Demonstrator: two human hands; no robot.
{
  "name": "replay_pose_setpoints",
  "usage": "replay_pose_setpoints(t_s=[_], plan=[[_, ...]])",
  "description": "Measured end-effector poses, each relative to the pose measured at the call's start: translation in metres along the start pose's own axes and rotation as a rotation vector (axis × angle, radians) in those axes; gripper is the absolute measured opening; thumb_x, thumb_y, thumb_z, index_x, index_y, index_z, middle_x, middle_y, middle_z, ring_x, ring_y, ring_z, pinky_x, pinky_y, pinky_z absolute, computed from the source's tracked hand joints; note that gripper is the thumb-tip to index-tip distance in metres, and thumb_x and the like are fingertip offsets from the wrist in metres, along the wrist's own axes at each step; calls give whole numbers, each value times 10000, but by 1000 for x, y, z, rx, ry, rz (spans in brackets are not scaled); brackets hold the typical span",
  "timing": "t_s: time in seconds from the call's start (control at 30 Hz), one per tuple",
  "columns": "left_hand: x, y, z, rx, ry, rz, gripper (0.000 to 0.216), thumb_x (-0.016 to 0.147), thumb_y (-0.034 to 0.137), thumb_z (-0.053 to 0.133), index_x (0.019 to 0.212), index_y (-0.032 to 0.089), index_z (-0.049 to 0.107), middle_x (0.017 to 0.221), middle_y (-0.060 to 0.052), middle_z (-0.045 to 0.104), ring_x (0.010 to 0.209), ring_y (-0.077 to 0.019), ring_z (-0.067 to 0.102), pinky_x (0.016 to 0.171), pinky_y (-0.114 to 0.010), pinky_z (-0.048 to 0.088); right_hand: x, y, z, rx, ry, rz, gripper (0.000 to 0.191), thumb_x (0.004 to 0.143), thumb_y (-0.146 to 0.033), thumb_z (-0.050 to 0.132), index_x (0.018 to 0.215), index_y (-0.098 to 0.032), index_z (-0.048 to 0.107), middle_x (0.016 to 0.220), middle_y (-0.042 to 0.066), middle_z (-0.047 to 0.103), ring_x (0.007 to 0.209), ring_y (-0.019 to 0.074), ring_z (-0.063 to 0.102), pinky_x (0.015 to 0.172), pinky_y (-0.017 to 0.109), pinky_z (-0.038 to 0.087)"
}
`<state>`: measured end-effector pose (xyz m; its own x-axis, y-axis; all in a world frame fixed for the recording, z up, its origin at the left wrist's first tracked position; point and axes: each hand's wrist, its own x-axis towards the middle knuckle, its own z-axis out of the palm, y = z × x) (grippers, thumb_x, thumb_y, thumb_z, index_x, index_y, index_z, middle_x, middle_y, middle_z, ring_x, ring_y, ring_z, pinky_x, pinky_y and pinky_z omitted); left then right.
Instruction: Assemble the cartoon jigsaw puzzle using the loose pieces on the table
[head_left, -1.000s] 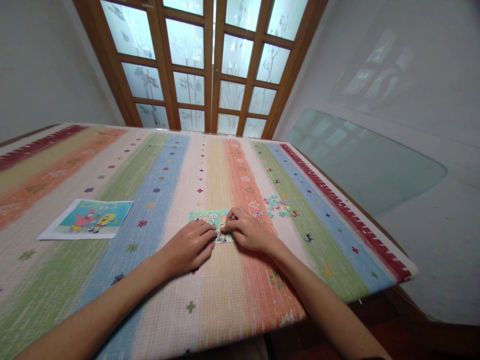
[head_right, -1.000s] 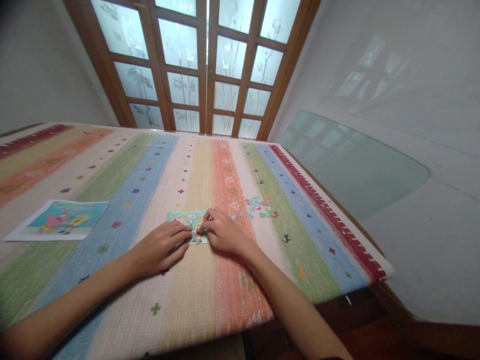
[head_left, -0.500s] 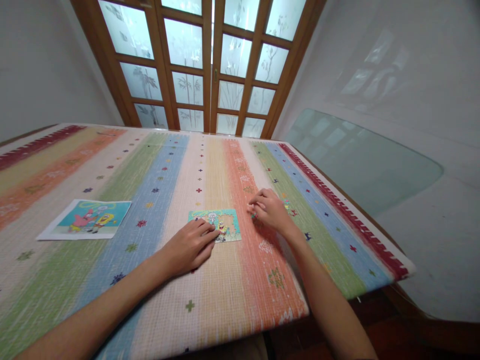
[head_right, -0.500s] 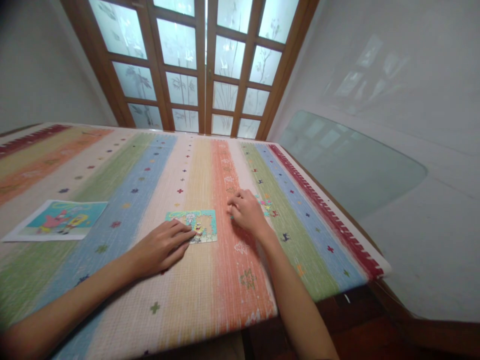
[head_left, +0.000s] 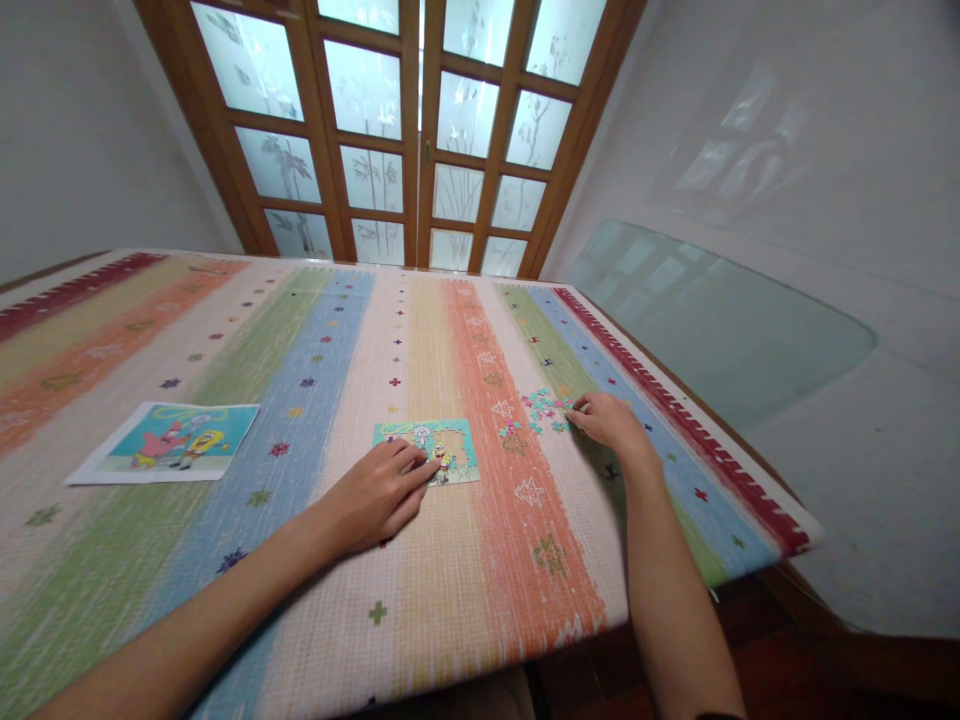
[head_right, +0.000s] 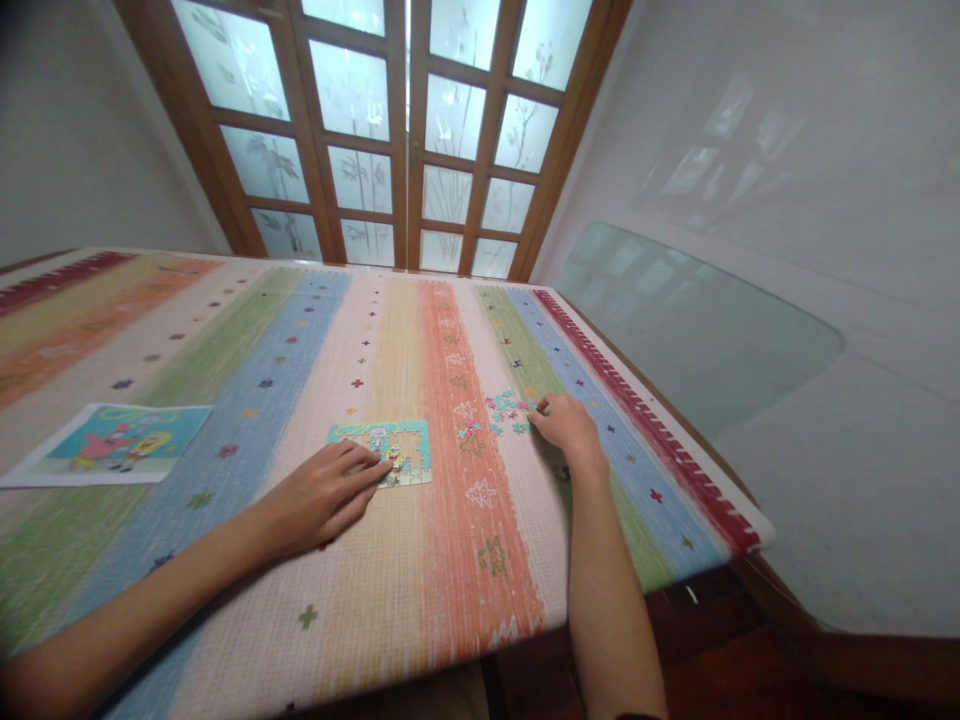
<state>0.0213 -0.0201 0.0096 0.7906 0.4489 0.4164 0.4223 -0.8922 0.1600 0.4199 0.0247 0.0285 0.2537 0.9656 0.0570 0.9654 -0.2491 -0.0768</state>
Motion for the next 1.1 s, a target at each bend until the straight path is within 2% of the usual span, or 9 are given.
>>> replay_pose_setpoints(t_s=[0.13,0.27,0.47,0.67,0.87,1.0,1.1], plan=[[1,0,-1,32,-18,6,319,1023,191,403,1258,152,615,1039,-120,617,976,-269,568,901,-449,519,1,-1,6,6,-4,-51,154,901,-272,655,968,-173,752,1003,138,750,917,244,679,747,300,438],[0,-1,0,35,-8,2,330,1017,191,409,1272,159,617,1115,-133,612,1041,-287,557,931,-469,514,1,-2,9,3,-19,-68,128,919,-263,645,933,-165,726,965,116,736,884,220,669,731,288,424],[0,-1,1,33,-1,0,332,1015,179,412,1275,144,615,1162,-147,611,1062,-294,562,940,-480,518,3,1,7,10,-47,-52,136,912,-255,658,837,-156,714,859,103,727,788,207,658,677,285,409],[-3,-3,4,18,14,29,345,1006,172,426,1297,146,608,1289,-147,636,1159,-309,573,1012,-528,497,3,2,7,24,-25,-53,82,887,-237,674,892,-170,721,917,106,735,846,219,668,692,286,414],[-4,-5,5,-25,16,5,365,1006,191,451,1333,192,611,1301,-114,662,1172,-299,591,1010,-524,499,3,3,5,45,-17,-53,55,844,-214,690,797,-191,672,865,79,725,797,203,650,666,275,407],[-4,-5,6,-12,-17,-1,369,1011,198,432,1335,176,605,1310,-129,653,1236,-309,577,1025,-533,484,0,-1,-4,149,16,-69,57,805,-185,677,787,-206,627,817,46,712,742,185,626,642,265,405],[-4,-4,6,-8,-19,2,372,1011,180,414,1333,161,598,1307,-134,653,1255,-302,576,1028,-515,478,-3,-10,-12,316,8,-157,38,811,-171,641,797,-201,623,777,40,705,712,178,621,653,270,428]])
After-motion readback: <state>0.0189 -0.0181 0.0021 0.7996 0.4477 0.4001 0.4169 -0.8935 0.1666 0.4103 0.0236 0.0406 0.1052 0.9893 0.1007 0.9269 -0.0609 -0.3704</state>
